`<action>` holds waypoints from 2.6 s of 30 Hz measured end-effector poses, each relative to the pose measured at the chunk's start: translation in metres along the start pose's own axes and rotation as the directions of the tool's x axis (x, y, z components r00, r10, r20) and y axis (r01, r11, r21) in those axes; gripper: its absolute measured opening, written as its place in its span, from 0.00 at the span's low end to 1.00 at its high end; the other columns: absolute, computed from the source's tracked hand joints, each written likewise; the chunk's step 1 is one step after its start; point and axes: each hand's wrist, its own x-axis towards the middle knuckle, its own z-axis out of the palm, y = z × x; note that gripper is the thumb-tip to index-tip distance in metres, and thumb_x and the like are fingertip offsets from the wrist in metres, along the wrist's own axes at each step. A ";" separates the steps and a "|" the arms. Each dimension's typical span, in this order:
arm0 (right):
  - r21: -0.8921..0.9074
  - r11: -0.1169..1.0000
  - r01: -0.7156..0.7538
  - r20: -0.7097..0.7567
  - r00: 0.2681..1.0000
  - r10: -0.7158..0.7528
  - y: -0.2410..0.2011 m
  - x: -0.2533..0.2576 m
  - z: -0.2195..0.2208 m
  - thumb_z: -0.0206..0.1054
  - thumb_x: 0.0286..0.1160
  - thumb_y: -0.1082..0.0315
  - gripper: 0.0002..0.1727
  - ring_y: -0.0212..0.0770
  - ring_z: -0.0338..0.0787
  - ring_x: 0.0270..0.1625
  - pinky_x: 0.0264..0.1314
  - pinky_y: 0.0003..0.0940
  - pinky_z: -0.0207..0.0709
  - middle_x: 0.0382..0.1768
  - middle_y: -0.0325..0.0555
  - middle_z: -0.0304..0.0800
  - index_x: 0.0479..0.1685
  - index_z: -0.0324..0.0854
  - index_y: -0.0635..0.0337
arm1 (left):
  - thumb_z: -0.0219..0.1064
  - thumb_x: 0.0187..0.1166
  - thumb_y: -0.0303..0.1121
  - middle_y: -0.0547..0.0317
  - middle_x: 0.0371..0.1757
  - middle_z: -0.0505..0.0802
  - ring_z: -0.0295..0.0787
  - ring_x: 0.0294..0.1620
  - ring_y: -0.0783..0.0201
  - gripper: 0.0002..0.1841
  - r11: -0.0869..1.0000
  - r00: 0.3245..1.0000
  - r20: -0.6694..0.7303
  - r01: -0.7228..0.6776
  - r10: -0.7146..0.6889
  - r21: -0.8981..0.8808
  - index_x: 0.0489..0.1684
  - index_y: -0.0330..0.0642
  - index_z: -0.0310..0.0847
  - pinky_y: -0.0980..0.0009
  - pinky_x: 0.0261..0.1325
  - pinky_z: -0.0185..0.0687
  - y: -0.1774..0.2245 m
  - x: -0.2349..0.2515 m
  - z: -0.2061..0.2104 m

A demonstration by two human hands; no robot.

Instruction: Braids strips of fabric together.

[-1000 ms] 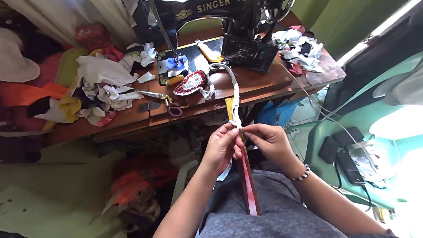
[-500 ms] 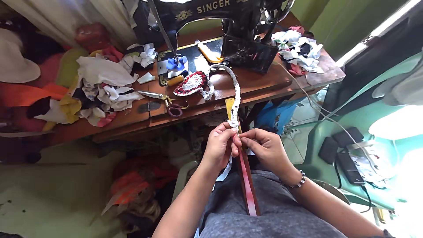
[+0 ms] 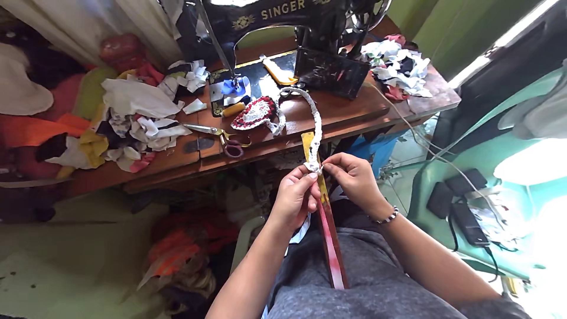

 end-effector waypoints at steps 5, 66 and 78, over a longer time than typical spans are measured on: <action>0.033 0.999 -0.011 0.000 1.000 0.011 0.001 -0.004 0.001 0.69 0.80 0.71 0.05 0.29 0.88 0.30 0.34 0.26 0.85 0.33 0.37 0.93 0.45 0.89 0.57 | 0.53 0.90 0.23 0.52 0.19 0.84 0.79 0.11 0.70 0.11 1.000 1.000 0.007 0.001 -0.001 -0.006 0.64 0.30 0.74 0.80 0.14 0.75 0.000 -0.001 -0.001; 0.242 0.917 -0.318 0.278 0.928 0.249 -0.020 -0.007 -0.009 0.74 0.77 0.62 0.09 0.25 0.74 0.18 0.19 0.20 0.65 0.28 0.38 0.91 0.47 0.90 0.57 | 0.64 0.83 0.23 0.50 0.32 0.92 0.88 0.22 0.64 0.11 0.711 0.844 0.004 -0.454 0.536 0.537 0.59 0.28 0.80 0.73 0.21 0.87 -0.019 -0.020 -0.012; 0.387 0.803 -0.454 0.291 0.886 0.361 -0.026 -0.001 -0.002 0.70 0.80 0.65 0.08 0.24 0.65 0.12 0.14 0.18 0.58 0.16 0.39 0.79 0.41 0.89 0.60 | 0.66 0.82 0.36 0.60 0.68 0.81 0.80 0.67 0.64 0.19 0.370 0.784 0.176 -0.462 0.595 0.806 0.71 0.52 0.84 0.63 0.66 0.85 -0.013 0.010 -0.019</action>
